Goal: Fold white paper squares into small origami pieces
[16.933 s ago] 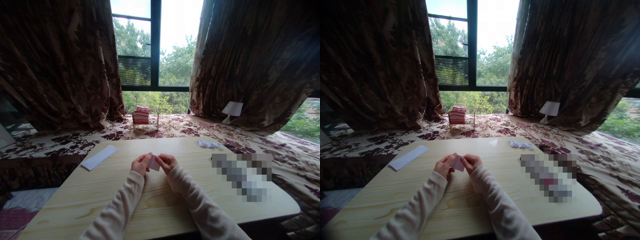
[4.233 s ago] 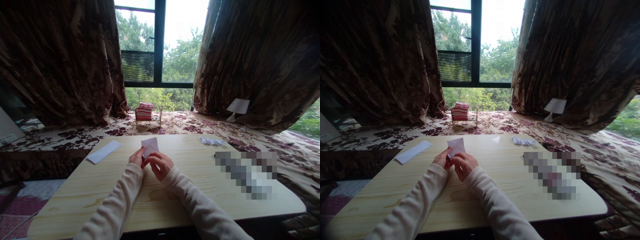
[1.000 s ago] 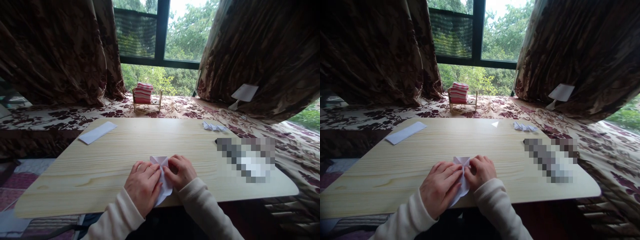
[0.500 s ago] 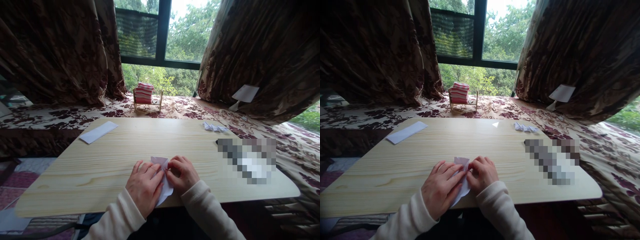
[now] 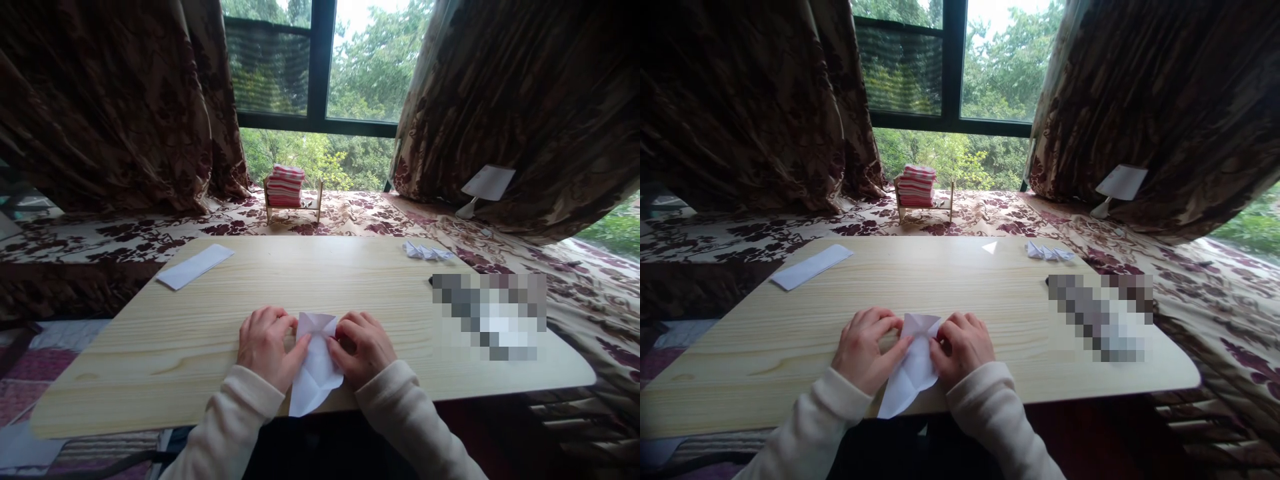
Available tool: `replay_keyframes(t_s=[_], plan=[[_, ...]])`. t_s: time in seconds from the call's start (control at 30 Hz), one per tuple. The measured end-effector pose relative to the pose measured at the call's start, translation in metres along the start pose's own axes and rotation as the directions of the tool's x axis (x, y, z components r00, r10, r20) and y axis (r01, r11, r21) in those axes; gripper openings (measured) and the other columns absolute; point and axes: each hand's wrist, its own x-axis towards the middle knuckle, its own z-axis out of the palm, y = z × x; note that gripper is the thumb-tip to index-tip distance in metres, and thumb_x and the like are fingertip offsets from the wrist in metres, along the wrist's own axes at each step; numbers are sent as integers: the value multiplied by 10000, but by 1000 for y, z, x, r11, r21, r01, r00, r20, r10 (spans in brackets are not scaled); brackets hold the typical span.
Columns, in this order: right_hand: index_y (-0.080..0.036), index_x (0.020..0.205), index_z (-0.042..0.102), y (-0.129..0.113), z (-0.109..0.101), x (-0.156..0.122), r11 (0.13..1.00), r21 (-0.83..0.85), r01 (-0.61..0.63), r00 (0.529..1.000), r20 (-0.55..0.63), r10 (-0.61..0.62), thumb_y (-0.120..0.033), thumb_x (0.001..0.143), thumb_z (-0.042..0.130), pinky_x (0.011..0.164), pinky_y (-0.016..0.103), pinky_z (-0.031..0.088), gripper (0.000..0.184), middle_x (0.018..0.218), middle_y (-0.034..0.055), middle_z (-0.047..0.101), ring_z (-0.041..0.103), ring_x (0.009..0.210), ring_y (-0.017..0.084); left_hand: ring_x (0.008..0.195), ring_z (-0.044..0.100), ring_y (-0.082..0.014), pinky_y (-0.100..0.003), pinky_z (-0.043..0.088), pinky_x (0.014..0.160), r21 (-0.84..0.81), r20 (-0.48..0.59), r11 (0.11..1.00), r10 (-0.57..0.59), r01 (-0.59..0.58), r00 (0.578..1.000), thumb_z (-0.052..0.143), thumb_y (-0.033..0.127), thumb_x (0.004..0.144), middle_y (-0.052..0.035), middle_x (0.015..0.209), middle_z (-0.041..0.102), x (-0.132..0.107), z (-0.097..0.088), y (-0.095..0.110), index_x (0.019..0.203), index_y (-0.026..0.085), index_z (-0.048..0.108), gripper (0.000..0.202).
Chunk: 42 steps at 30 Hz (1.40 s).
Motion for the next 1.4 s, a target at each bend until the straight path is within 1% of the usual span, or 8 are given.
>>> replay_keyframes(t_s=[0.23,0.43,0.53,0.73,0.9,1.13,1.27,1.4], plan=[[-196,560,502,2,1,-1,1000,7,-1,1000,3,1,-252,694,577,653,294,329,164,627,-4,547,451,661,152,892,502,-222,-404,371,821,-68,1,998,14,-13,1000,601,226,664,-35,855,587,0,11,6,677,200,590,31],[-208,600,556,2,0,0,1000,25,6,1000,10,-6,-238,696,581,676,297,341,103,644,-1,561,471,685,157,854,499,-217,-412,359,814,-22,-89,990,140,-143,986,553,190,694,-31,770,583,0,18,8,617,206,583,84],[-219,645,591,1,0,0,999,44,14,1000,22,-15,-220,690,581,684,299,347,46,658,-1,571,474,694,159,834,502,-210,-414,356,820,-1,-83,986,163,-164,983,547,186,710,-24,734,579,0,15,11,591,205,581,125],[-227,690,634,0,0,0,997,55,57,997,40,-60,-214,681,584,675,297,363,53,692,5,585,476,687,156,812,494,-197,-396,369,796,20,35,982,187,-188,982,502,190,774,-33,743,581,-1,5,13,670,214,643,177],[-244,770,670,1,-2,0,990,69,125,990,55,-129,-219,692,584,677,297,374,119,711,12,583,483,707,159,790,490,-191,-378,378,770,39,30,981,190,-191,981,500,177,769,-36,725,575,-1,5,14,639,204,635,189],[-227,649,650,-1,-5,1,986,5,166,980,107,-166,-224,722,564,660,298,348,113,700,17,560,445,698,153,805,488,-199,-374,393,754,-53,81,983,180,-177,980,523,207,733,-38,784,565,-5,0,4,686,195,608,98],[-226,668,645,-2,-7,1,984,1,176,978,117,-175,-238,738,552,659,294,342,116,690,17,549,441,699,153,836,486,-202,-372,387,756,-67,60,977,205,-201,977,503,199,744,-46,841,564,-12,-8,-5,808,196,621,134],[-212,633,633,-4,-8,2,986,-4,168,976,139,-166,-225,733,559,673,295,349,126,708,22,556,444,710,152,804,485,-197,-375,375,748,-56,3,960,274,-273,962,476,189,768,-42,798,560,-16,-8,-9,758,212,637,162]])
